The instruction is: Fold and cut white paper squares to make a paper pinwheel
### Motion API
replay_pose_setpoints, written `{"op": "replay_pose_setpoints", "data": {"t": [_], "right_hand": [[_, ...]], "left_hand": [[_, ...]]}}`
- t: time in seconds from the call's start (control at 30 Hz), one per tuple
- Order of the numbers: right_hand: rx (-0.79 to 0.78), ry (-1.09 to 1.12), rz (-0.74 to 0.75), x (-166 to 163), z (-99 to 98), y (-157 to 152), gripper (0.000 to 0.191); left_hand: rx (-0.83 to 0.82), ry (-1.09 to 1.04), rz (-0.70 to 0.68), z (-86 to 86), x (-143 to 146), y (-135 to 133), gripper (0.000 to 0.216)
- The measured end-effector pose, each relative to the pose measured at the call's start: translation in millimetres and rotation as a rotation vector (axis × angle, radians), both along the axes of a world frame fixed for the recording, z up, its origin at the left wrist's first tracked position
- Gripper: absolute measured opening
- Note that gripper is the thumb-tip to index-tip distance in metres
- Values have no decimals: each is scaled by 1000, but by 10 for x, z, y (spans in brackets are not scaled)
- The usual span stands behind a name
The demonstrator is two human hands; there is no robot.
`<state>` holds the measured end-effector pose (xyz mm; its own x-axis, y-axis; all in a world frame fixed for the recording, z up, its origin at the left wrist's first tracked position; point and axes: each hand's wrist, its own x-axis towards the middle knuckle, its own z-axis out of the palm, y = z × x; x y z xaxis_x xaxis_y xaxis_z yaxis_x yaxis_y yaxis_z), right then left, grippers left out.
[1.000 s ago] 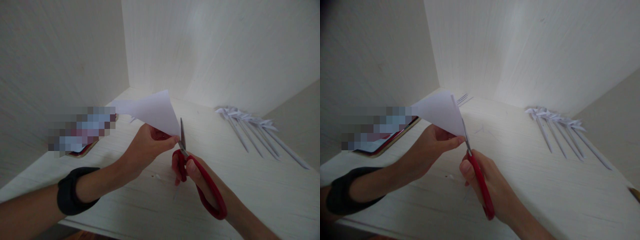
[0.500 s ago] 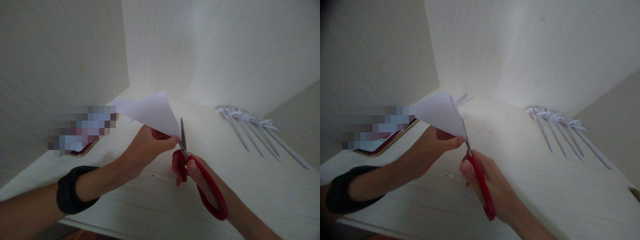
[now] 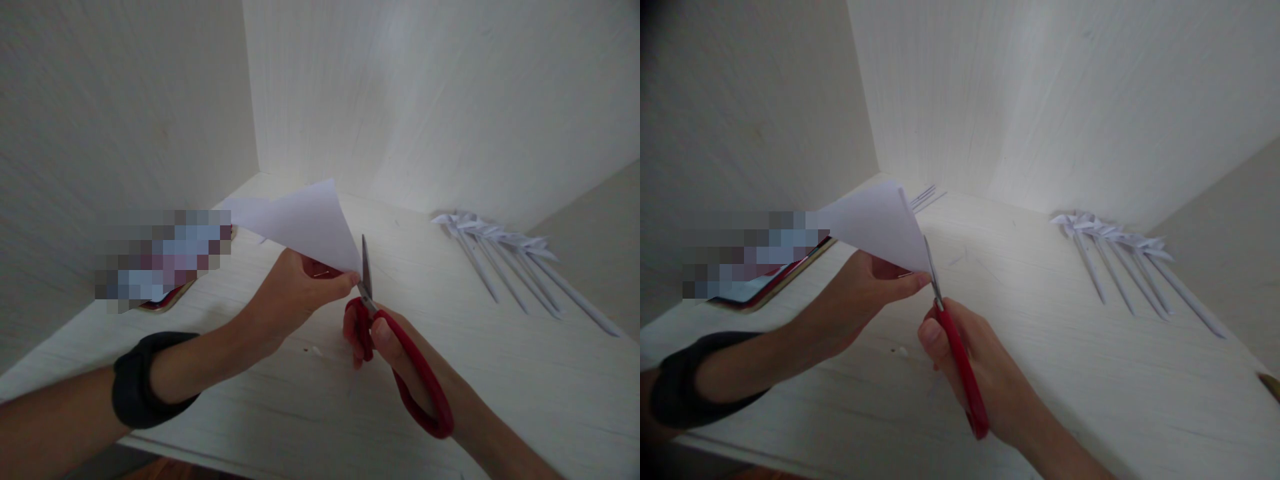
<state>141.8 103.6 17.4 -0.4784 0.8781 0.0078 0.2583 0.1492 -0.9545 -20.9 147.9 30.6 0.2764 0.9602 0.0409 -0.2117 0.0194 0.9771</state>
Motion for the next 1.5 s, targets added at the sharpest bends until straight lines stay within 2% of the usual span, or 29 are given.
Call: {"op": "replay_pose_setpoints", "data": {"t": [0.17,0.63,0.93,1.37,1.5], "right_hand": [[-11,-1,-6,-13,18,14,50],[6,6,-15,-4,-13,28,51],[-18,3,-8,6,9,47,50],[-63,-12,-94,-21,28,51,56],[-34,-3,-77,-28,47,54,56]], "left_hand": [[13,-58,-33,-15,4,7,17],[-27,-37,47,1,0,32,19],[-10,-5,41,-22,-23,38,19],[-4,1,27,-31,-33,54,22],[3,9,20,-37,-30,59,18]]}}
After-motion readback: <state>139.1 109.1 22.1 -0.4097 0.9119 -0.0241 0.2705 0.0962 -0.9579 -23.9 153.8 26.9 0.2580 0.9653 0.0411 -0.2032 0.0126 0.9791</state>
